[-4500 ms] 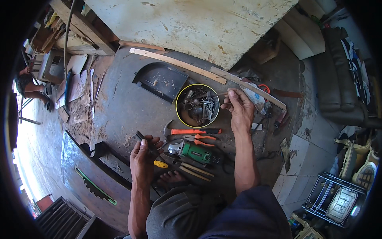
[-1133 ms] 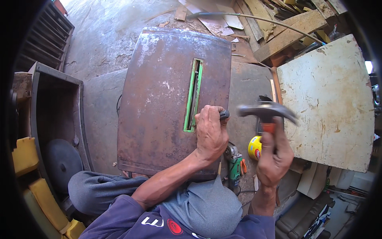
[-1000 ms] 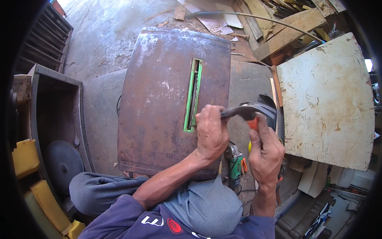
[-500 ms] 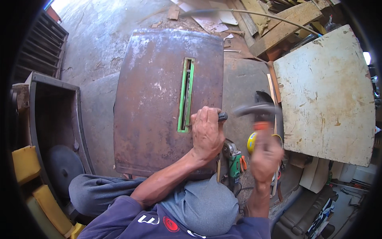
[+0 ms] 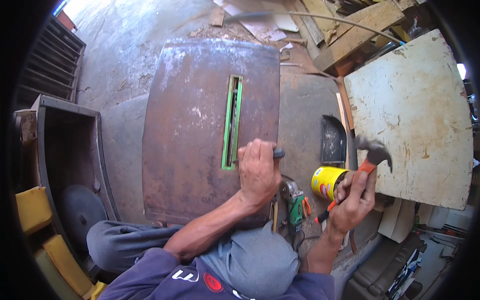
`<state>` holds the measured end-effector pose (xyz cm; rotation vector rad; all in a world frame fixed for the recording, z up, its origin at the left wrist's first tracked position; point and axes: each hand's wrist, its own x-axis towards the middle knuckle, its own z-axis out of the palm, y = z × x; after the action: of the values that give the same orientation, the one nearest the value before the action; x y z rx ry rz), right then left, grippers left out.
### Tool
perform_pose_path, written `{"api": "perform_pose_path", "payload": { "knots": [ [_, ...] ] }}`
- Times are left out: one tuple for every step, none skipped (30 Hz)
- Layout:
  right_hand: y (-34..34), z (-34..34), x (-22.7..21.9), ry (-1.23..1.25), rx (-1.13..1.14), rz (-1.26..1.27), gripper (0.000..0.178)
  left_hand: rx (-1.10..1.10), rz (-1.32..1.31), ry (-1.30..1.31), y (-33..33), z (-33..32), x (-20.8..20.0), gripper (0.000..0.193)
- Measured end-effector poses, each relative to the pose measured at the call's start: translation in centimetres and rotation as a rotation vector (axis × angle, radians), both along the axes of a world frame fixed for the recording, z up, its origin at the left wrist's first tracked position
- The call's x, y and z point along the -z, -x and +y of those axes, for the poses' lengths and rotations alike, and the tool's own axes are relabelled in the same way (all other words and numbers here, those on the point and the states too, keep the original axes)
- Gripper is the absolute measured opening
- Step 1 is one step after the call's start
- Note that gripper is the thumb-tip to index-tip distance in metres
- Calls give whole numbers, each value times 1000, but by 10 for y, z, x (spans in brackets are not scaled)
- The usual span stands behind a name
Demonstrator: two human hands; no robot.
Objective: The person cleans and maintains a portable table saw by hand and with a screwdriver, then hammers the saw's top plate before handling a container of small metal parts.
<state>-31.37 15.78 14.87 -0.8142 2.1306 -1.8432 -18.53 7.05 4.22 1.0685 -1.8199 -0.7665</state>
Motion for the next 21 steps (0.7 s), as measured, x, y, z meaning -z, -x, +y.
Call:
{"api": "perform_pose_path", "payload": {
  "knots": [
    [0, 8, 1, -68, -13, 19, 36, 0, -15, 0, -2, 4, -1, 25],
    [0, 11, 3, -66, -18, 18, 36, -4, -16, 2, -1, 4, -1, 25],
    [0, 12, 7, -105, -56, 48, 36, 30, 8, 29, 1, 5, -3, 27],
    [0, 16, 10, -151, -91, 74, 36, 68, 29, 49, 2, 7, -2, 28],
    [0, 20, 13, -157, -90, 70, 36, 68, 25, 42, 2, 9, -1, 28],
    [-2, 23, 16, -161, -81, 22, 37, 54, 6, 45, 2, 10, 0, 27],
    [-3, 25, 18, -160, -65, -19, 37, 44, -8, 53, 3, 10, -1, 27],
    [-3, 27, 20, -156, -72, -25, 36, 50, -6, 51, 2, 10, -2, 27],
    [-4, 29, 21, -157, -66, -24, 36, 29, 18, 62, 0, 11, -4, 26],
    [-3, 32, 23, -165, -66, -55, 35, 6, 40, 72, -1, 12, -5, 25],
    [-3, 33, 24, -174, -65, -86, 35, 9, 41, 71, -2, 13, -6, 25],
    [-3, 34, 24, -175, -62, -86, 35, -8, 50, 64, -2, 15, -6, 24],
    [-3, 34, 24, -179, -61, -87, 34, -28, 57, 59, -3, 16, -6, 22],
    [-3, 34, 25, -182, -60, -88, 33, -28, 55, 59, -4, 16, -4, 22],
    [-3, 35, 25, -182, -61, -90, 33, -20, 74, 67, -4, 16, -1, 22],
    [-3, 34, 25, -187, -59, -96, 33, -12, 94, 78, -5, 15, 0, 22],
    [-4, 34, 26, -192, -57, -103, 33, -14, 93, 80, -5, 15, 0, 22],
    [-4, 34, 26, -190, -59, -104, 33, -2, 103, 97, -6, 14, -1, 23],
    [-5, 34, 26, -191, -74, -98, 33, 9, 117, 114, -5, 14, -2, 23],
    [-5, 34, 26, -192, -89, -93, 33, 6, 119, 116, -5, 14, -1, 23],
    [-6, 34, 26, -190, -91, -90, 33, 1, 107, 97, -5, 14, 1, 23]
  ]
}}
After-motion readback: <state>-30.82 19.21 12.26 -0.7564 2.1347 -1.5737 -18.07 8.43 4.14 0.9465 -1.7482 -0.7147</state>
